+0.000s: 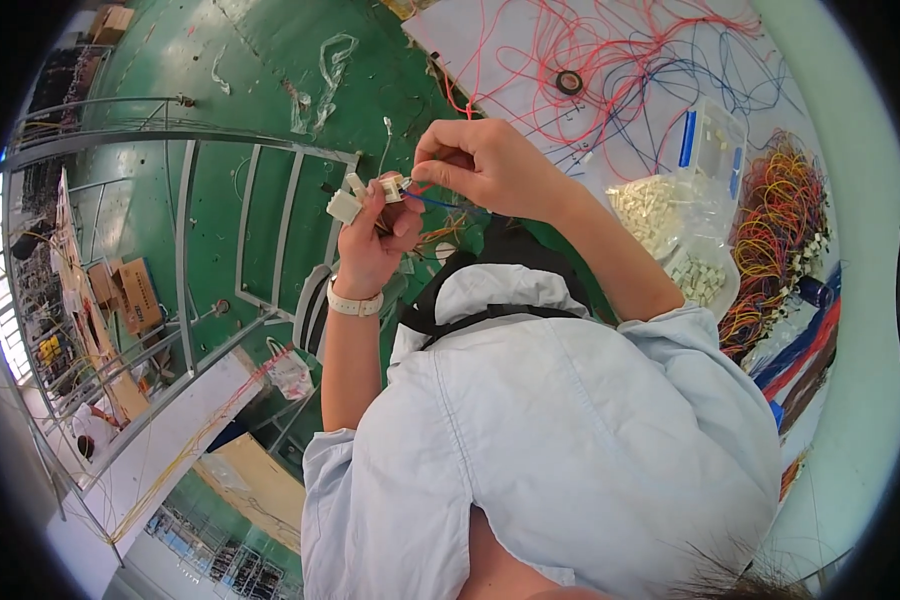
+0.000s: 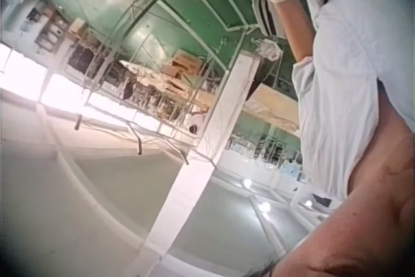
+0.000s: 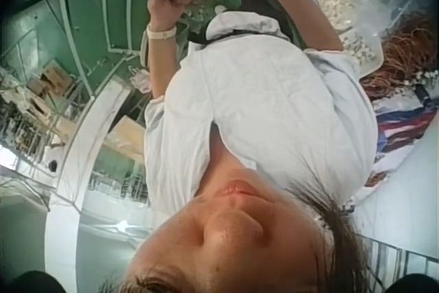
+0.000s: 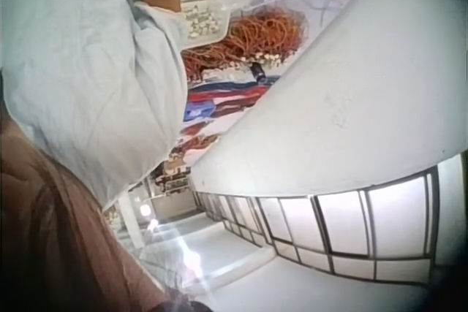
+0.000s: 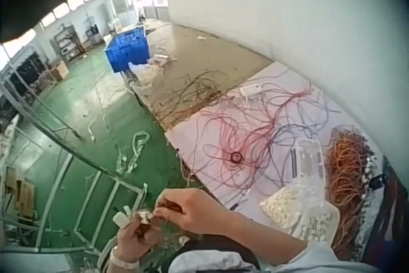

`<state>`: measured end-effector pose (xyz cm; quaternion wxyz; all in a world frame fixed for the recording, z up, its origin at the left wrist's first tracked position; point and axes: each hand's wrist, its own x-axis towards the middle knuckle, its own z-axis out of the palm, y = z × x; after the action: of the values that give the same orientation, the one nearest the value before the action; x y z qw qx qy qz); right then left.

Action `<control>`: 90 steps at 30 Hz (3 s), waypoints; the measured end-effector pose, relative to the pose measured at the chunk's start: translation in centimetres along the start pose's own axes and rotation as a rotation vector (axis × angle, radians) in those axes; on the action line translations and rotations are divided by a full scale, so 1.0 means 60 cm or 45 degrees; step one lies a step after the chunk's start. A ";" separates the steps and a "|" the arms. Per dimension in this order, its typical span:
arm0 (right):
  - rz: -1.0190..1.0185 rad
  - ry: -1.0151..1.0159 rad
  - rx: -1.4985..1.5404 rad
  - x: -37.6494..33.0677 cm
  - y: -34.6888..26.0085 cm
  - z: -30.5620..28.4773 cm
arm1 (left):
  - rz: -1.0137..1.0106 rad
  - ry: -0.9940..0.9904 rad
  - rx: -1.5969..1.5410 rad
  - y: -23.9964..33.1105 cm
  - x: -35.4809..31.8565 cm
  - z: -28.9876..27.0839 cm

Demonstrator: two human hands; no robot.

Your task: Assembling a wire harness by inserting wires into connectors and securing them with electrical tape.

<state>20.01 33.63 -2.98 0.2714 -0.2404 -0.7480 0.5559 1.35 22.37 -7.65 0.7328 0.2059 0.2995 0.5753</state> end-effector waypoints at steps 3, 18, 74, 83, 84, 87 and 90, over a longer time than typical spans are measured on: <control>-0.149 0.088 -0.191 -0.001 0.002 0.004 | 0.042 0.137 0.007 -0.001 0.005 0.014; -0.240 0.197 -0.405 0.000 -0.003 0.009 | 0.050 0.208 0.145 0.006 0.011 0.021; -0.218 0.212 -0.168 -0.017 0.049 -0.004 | -0.002 0.256 0.871 0.007 0.039 0.061; -0.021 0.233 0.154 -0.010 0.035 -0.001 | 0.012 0.165 0.696 0.009 0.037 0.046; 0.014 0.225 0.124 -0.010 0.034 -0.001 | 0.018 0.171 0.707 0.011 0.037 0.047; -0.031 0.244 0.086 -0.006 0.034 0.000 | 0.067 0.213 0.821 0.017 0.046 0.056; -0.061 0.264 0.063 -0.003 0.045 0.005 | 0.043 0.229 0.864 0.020 0.056 0.060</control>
<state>20.08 33.99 -5.66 0.3665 -0.2720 -0.7075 0.5396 3.45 26.06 -4.89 0.5836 0.3912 0.5336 0.4707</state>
